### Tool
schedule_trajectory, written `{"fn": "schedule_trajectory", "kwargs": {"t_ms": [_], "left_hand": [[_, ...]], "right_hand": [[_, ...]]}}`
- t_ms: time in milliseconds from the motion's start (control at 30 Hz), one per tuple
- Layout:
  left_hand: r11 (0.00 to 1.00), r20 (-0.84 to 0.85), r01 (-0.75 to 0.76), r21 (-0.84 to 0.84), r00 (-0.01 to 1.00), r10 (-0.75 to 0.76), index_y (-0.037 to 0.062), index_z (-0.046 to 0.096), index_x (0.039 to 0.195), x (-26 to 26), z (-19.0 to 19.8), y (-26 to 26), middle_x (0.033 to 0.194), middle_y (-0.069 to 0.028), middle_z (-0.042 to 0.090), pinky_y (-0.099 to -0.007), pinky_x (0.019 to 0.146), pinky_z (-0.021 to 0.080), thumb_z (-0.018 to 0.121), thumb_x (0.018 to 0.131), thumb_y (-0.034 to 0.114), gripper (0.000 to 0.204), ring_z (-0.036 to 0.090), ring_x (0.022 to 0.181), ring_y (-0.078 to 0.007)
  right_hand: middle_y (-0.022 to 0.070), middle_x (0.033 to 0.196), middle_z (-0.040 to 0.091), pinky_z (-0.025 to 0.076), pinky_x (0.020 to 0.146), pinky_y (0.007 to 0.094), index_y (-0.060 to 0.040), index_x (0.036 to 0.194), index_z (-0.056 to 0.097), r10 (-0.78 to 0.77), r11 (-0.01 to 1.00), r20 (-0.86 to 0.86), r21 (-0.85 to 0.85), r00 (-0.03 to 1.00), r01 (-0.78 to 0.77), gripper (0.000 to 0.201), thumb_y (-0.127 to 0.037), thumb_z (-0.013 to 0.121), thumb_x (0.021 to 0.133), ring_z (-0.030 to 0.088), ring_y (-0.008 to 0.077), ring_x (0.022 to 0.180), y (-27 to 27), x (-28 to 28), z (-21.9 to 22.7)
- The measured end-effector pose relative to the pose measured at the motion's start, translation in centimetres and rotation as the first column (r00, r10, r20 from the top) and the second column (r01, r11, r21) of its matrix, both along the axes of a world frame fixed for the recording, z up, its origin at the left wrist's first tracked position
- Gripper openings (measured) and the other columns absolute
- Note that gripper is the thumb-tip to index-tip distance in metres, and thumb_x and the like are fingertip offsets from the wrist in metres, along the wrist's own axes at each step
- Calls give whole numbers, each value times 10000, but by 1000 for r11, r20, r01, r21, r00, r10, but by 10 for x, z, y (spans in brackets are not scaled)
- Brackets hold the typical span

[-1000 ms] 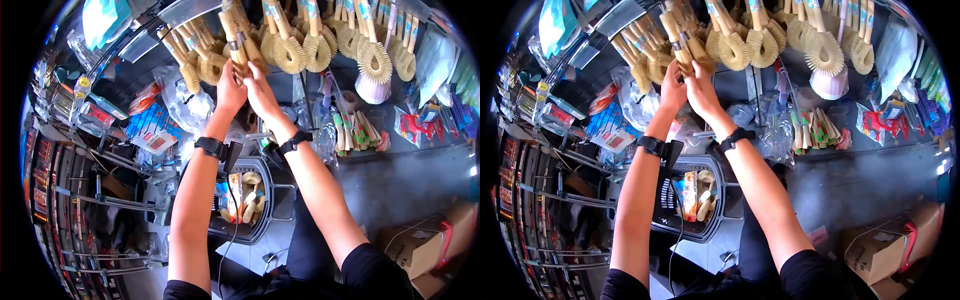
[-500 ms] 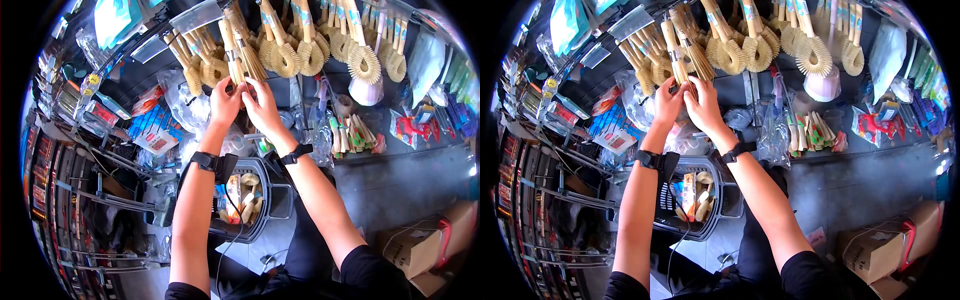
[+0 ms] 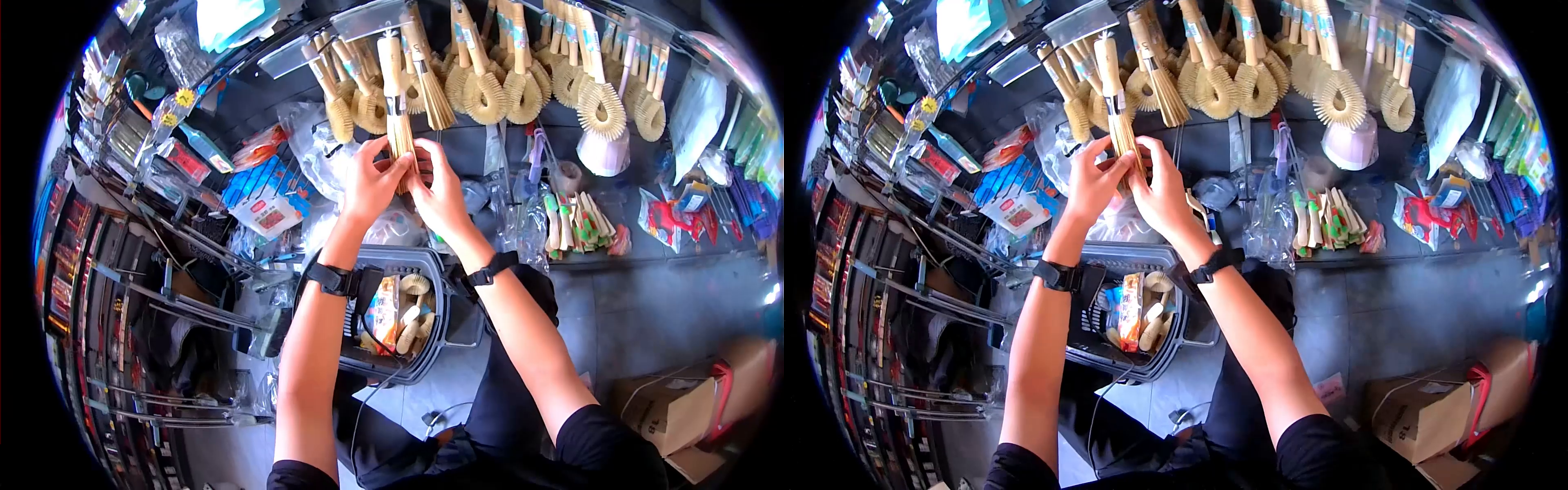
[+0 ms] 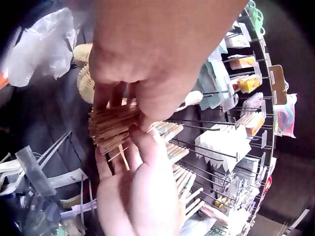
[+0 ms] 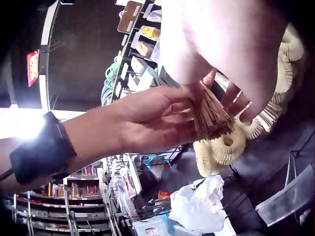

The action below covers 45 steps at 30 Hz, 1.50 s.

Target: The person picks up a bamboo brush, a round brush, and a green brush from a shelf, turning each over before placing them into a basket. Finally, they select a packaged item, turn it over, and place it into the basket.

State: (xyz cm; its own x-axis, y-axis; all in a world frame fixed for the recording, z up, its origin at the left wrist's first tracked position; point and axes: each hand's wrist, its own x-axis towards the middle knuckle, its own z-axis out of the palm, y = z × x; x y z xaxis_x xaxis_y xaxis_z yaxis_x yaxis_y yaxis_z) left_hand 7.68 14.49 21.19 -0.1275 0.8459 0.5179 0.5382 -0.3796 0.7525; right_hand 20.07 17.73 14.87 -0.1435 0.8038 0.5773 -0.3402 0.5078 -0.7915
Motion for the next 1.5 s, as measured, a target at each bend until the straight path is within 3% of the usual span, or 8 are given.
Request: {"fn": "schedule_trajectory", "kwargs": {"t_ms": [267, 867, 1133, 1233, 1333, 1367, 1433, 1500], "left_hand": [[997, -159, -48, 52, 986, 56, -76, 639, 1219, 0, 14, -38, 996, -101, 658, -308, 795, 598, 756, 926, 133, 378, 701, 932, -167], [983, 501, 55, -172, 865, 39, -21, 570, 1313, -92, -83, -140, 1190, -79, 674, -301, 897, 557, 722, 946, 65, 407, 662, 1057, -142], [954, 703, 132, -271, 704, 103, 8, 620, 1242, -125, -132, -153, 1138, -51, 687, -307, 940, 517, 677, 991, 232, 341, 645, 1050, -123], [974, 936, 178, -143, 345, 75, 28, 627, 1196, -134, -135, -146, 1095, -53, 691, -335, 924, 537, 609, 1036, 250, 274, 671, 1024, -157], [977, 959, 187, -107, 278, 52, 24, 617, 1186, -136, -137, -145, 1111, -62, 691, -346, 931, 542, 580, 1053, 272, 283, 674, 1023, -159], [978, 970, 189, -85, 242, 37, 29, 608, 1179, -134, -137, -146, 1098, -67, 691, -348, 926, 549, 561, 1063, 291, 290, 681, 1005, -164], [968, 979, 210, -136, 178, 99, 51, 608, 1139, -131, -130, -149, 1045, -59, 696, -339, 908, 551, 563, 1062, 286, 252, 686, 969, -165], [965, 975, 191, -180, 162, 150, 69, 610, 1101, -132, -136, -148, 1006, -43, 691, -331, 872, 555, 584, 1053, 287, 225, 686, 925, -154]], "right_hand": [[220, 1154, 650, 533, 910, 399, 0, 1361, 456, -134, 975, 65, 189, 989, 120, 514, 13, 680, 898, 679, 346, 1039, -38, -2, 9], [142, 1115, 691, 566, 831, 348, 19, 1262, 602, 252, 962, 382, 3, 889, -274, 507, -80, 802, 806, 700, 226, 1008, -91, -63, -38], [34, 1155, 661, 505, 904, 246, 56, 1329, 574, 719, 629, 83, -500, 690, -595, 400, -107, 669, 976, 598, 64, 1044, -101, -81, -70], [16, 1153, 659, 500, 891, 235, 44, 1327, 587, 757, 577, 51, -518, 651, -631, 367, -134, 634, 1010, 591, 48, 1021, -99, -89, -67], [32, 1186, 635, 504, 856, 231, 20, 1424, 483, 763, 391, -185, -632, 620, -669, 468, -261, 568, 1060, 612, 54, 982, -99, -91, -65], [50, 1213, 611, 511, 822, 245, -7, 1468, 423, 754, 420, -180, -606, 631, -676, 535, -316, 561, 1054, 625, 78, 956, -101, -88, -62], [85, 1195, 612, 521, 791, 262, -38, 1483, 411, 658, 748, 246, -326, 712, -578, 645, -256, 697, 948, 640, 101, 879, -100, -78, -62], [119, 1118, 641, 533, 748, 272, -37, 1449, 469, 433, 880, 483, -44, 761, -472, 702, -162, 803, 844, 654, 135, 793, -105, -72, -58]]}}
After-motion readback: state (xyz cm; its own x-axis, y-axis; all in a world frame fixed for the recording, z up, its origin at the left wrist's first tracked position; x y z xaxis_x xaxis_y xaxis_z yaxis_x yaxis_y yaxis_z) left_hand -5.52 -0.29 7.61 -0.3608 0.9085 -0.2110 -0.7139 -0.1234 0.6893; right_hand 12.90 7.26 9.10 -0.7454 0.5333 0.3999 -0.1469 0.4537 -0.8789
